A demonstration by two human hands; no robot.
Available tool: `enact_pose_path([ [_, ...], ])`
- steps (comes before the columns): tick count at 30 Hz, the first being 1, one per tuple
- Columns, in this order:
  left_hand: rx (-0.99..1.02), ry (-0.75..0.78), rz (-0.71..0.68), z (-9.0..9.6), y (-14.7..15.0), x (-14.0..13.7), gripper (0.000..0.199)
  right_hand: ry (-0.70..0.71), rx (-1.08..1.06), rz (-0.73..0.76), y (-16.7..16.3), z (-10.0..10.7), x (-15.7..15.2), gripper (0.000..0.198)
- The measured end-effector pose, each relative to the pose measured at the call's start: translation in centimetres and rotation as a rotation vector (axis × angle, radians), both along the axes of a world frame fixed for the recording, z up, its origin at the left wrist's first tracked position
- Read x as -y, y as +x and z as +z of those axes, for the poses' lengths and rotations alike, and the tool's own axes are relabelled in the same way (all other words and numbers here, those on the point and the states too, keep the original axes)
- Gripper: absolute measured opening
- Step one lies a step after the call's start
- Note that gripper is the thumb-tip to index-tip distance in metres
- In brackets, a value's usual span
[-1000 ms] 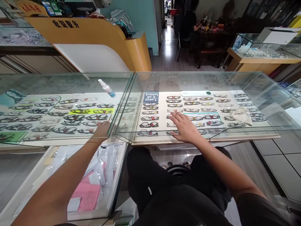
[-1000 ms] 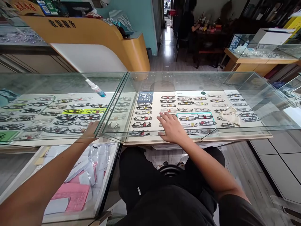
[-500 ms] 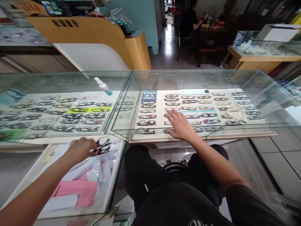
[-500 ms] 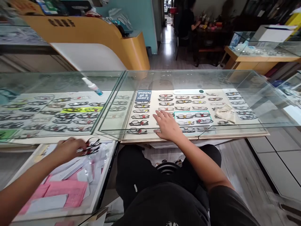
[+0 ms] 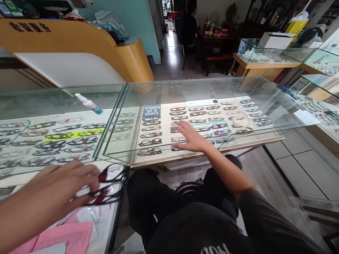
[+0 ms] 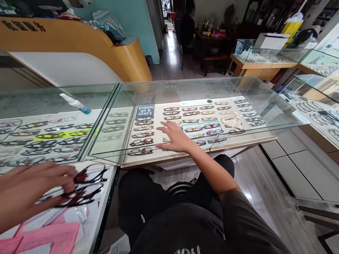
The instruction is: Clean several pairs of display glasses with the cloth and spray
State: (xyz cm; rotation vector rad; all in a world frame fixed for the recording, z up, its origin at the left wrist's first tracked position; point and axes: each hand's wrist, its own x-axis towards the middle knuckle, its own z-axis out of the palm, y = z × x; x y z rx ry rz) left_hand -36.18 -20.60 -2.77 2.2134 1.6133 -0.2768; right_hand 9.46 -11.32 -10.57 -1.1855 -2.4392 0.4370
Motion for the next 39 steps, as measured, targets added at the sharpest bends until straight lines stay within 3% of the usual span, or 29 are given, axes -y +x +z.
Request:
enact_pose_path([
  [3,-0.091,0.155,-0.088,3.5,6.8,-3.7,0.038,0.096,-0.066,-0.246,4.1,0.1,-0.6,0.062],
  [5,-0.088,0.234,-0.141,4.4,11.6,-6.2,0.038,0.142,-0.056,-0.399,6.7,-0.5,-0.9,0.057],
  [10,-0.171,0.323,-0.172,2.9,21.8,-10.7,0.026,0.186,-0.048,-0.472,8.9,-2.3,-0.7,0.046],
  [14,-0.298,0.363,-0.200,0.8,25.9,-12.1,0.031,0.212,-0.064,-0.508,8.1,-2.8,-0.5,0.042],
  [19,-0.284,0.326,-0.198,-0.7,26.8,-13.1,0.034,0.206,-0.073,-0.528,7.7,-2.9,-0.7,0.039],
  [23,-0.246,0.245,-0.160,-0.5,26.5,-13.7,0.030,0.205,-0.074,-0.521,7.8,-2.8,-0.6,0.038],
  [29,-0.120,0.149,-0.077,-0.3,25.9,-14.4,0.045,0.208,-0.081,-0.528,7.8,-2.7,-0.4,0.039],
  [32,-0.055,0.242,-0.068,0.9,25.3,-12.9,0.046,0.216,-0.083,-0.527,7.9,-2.7,-0.3,0.039],
  [34,0.053,0.273,-0.080,2.4,24.5,-10.4,0.039,0.226,-0.084,-0.524,8.0,-2.7,-0.2,0.038],
  [37,0.222,-0.045,-0.184,4.0,22.4,-5.5,0.033,0.246,-0.075,-0.528,8.1,-2.8,-0.1,0.039],
  [39,0.218,-0.362,-0.285,3.3,20.3,-2.7,0.024,0.250,-0.059,-0.539,8.2,-2.9,0.0,0.039],
])
